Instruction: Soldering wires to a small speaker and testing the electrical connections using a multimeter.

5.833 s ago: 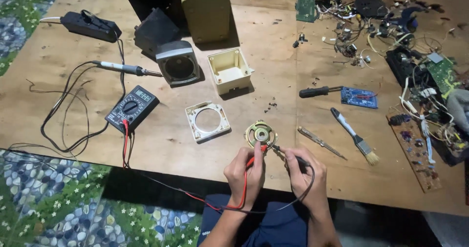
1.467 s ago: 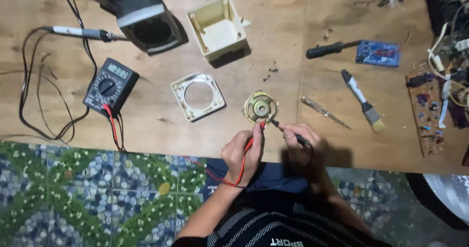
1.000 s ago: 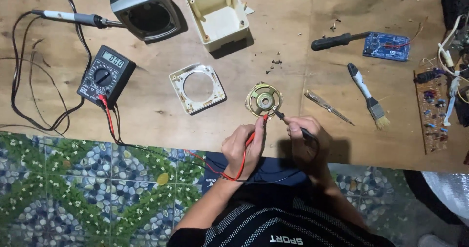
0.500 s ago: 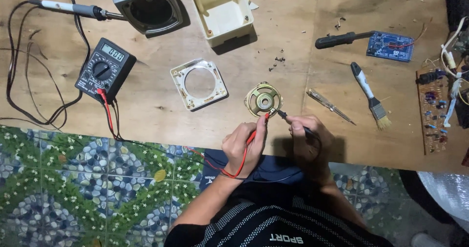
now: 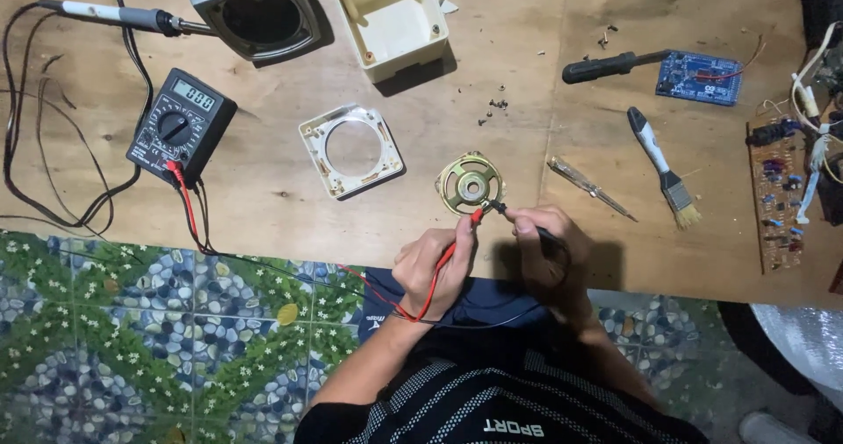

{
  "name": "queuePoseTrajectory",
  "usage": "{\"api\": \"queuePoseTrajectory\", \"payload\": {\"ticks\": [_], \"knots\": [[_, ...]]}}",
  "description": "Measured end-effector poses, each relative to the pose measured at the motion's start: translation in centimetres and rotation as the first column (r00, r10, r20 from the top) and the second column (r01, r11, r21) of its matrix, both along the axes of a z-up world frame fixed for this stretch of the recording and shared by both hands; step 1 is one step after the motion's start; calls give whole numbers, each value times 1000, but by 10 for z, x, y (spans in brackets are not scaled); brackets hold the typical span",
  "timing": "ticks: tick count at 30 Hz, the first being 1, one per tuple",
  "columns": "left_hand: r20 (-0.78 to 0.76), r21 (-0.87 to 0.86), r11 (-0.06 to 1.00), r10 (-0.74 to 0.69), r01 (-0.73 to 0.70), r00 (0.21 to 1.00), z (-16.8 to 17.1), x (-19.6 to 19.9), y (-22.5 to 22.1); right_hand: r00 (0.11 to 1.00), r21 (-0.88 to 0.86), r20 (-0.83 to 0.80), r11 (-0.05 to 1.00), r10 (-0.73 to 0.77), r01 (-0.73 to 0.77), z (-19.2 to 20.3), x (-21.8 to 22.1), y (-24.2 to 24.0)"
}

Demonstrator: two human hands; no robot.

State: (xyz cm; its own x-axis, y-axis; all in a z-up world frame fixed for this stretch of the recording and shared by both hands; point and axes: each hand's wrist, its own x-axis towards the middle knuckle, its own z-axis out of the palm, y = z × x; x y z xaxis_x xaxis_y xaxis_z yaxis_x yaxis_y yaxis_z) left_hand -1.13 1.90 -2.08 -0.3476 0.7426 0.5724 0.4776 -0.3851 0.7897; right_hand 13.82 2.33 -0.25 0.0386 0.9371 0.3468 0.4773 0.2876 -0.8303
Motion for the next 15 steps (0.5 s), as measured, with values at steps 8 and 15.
{"api": "queuePoseTrajectory", "payload": {"ticks": [8,15], "knots": [[-19,-30,999,13,-14,1000,11,2,3,999,60,-43,998,14,-12,-8,6,-2],[-57,-35,999,34,-36,998,5,1,1,998,64,-58,998,-14,18,-18,11,-5]]}}
